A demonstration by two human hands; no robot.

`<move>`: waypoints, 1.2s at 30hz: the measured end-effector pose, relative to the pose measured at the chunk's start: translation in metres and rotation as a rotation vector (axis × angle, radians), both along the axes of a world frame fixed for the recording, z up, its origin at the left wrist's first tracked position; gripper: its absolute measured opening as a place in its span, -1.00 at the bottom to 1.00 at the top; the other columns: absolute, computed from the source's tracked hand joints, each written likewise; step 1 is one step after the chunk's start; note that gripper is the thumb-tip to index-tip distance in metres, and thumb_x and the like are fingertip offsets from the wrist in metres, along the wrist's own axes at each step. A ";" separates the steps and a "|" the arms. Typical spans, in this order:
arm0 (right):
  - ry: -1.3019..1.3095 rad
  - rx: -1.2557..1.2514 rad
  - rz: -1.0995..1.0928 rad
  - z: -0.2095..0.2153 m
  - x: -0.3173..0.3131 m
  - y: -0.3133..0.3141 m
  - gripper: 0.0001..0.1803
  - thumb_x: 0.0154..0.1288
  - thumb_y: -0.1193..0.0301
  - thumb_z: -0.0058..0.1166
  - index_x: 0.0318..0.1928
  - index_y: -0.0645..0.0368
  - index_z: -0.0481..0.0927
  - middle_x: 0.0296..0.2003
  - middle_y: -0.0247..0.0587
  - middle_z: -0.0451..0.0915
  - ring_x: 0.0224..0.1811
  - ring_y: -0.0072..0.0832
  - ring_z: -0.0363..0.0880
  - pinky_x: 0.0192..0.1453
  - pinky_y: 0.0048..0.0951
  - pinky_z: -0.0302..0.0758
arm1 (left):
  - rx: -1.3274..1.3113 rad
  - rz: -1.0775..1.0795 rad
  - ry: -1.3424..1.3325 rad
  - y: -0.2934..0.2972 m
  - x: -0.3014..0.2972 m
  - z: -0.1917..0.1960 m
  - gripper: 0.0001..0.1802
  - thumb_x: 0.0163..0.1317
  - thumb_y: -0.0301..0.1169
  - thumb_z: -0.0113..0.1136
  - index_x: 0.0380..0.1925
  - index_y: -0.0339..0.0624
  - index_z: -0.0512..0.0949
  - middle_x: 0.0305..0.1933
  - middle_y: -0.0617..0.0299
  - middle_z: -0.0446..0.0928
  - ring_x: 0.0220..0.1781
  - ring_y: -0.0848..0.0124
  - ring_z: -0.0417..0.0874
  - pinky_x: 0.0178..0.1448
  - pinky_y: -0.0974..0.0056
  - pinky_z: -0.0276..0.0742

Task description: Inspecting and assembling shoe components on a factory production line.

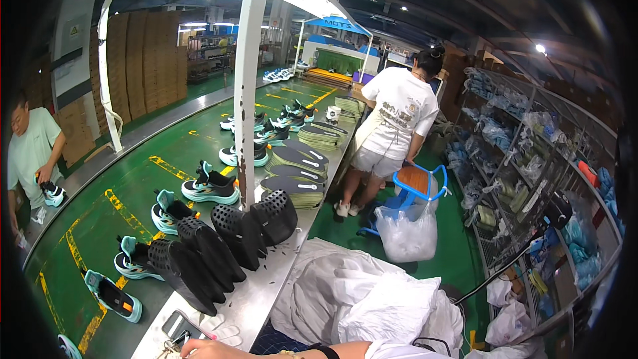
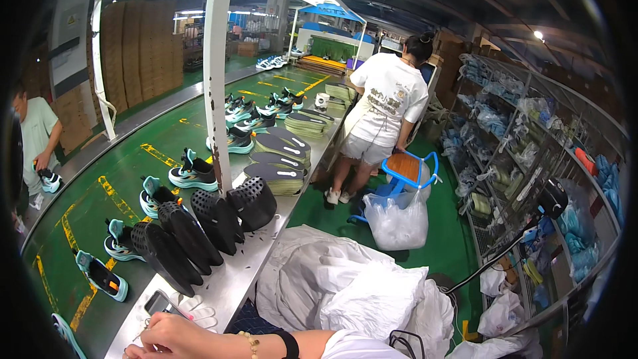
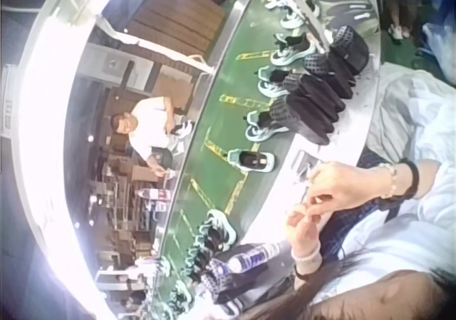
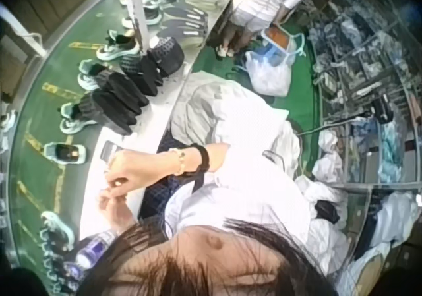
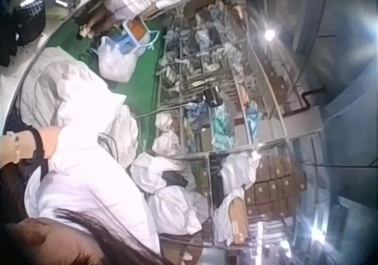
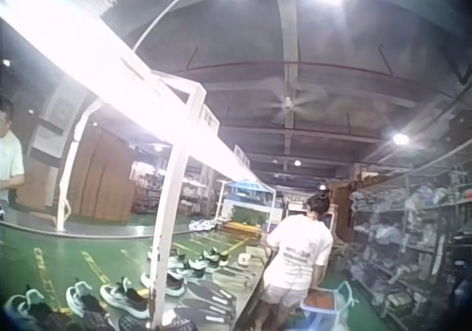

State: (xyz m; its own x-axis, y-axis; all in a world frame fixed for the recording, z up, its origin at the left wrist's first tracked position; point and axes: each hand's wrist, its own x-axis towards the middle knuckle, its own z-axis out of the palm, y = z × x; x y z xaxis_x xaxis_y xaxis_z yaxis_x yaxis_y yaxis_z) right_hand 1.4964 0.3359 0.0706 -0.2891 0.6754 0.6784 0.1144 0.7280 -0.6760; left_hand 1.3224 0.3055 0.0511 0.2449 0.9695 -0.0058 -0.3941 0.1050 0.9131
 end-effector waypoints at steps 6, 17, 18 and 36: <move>0.070 0.010 -0.024 -0.002 0.001 0.001 -0.66 0.11 0.26 0.20 -0.65 0.19 0.43 -0.72 -0.18 0.39 -0.61 -0.22 0.41 -0.48 -0.30 0.34 | -0.018 0.012 -0.130 -0.003 0.013 0.006 -0.86 0.11 -0.40 0.19 -0.41 -0.19 0.44 -0.43 0.22 0.45 -0.35 0.42 0.42 -0.21 0.34 0.31; 0.066 -0.384 0.191 0.005 0.017 -0.006 -0.73 0.16 0.30 0.22 -0.52 0.24 0.54 -0.61 -0.24 0.60 -0.58 -0.51 0.57 -0.51 -0.49 0.42 | 0.264 0.004 0.090 0.002 0.014 0.006 -0.91 0.14 -0.59 0.14 -0.44 -0.22 0.42 -0.42 0.19 0.45 -0.35 0.38 0.42 -0.15 0.28 0.35; 0.065 -0.393 0.192 0.005 0.017 -0.005 -0.73 0.17 0.31 0.22 -0.51 0.24 0.54 -0.62 -0.24 0.59 -0.58 -0.51 0.56 -0.51 -0.48 0.42 | 0.269 0.007 0.093 0.002 0.014 0.006 -0.90 0.13 -0.60 0.14 -0.44 -0.23 0.42 -0.42 0.18 0.45 -0.35 0.38 0.42 -0.15 0.28 0.35; -0.028 -0.424 0.197 -0.007 0.016 0.005 -0.74 0.13 0.27 0.21 -0.54 0.20 0.56 -0.65 -0.19 0.53 -0.62 -0.41 0.49 -0.50 -0.42 0.37 | 0.306 -0.025 0.219 0.011 0.006 0.000 -0.89 0.16 -0.59 0.17 -0.43 -0.20 0.43 -0.41 0.20 0.46 -0.40 0.42 0.43 -0.21 0.34 0.36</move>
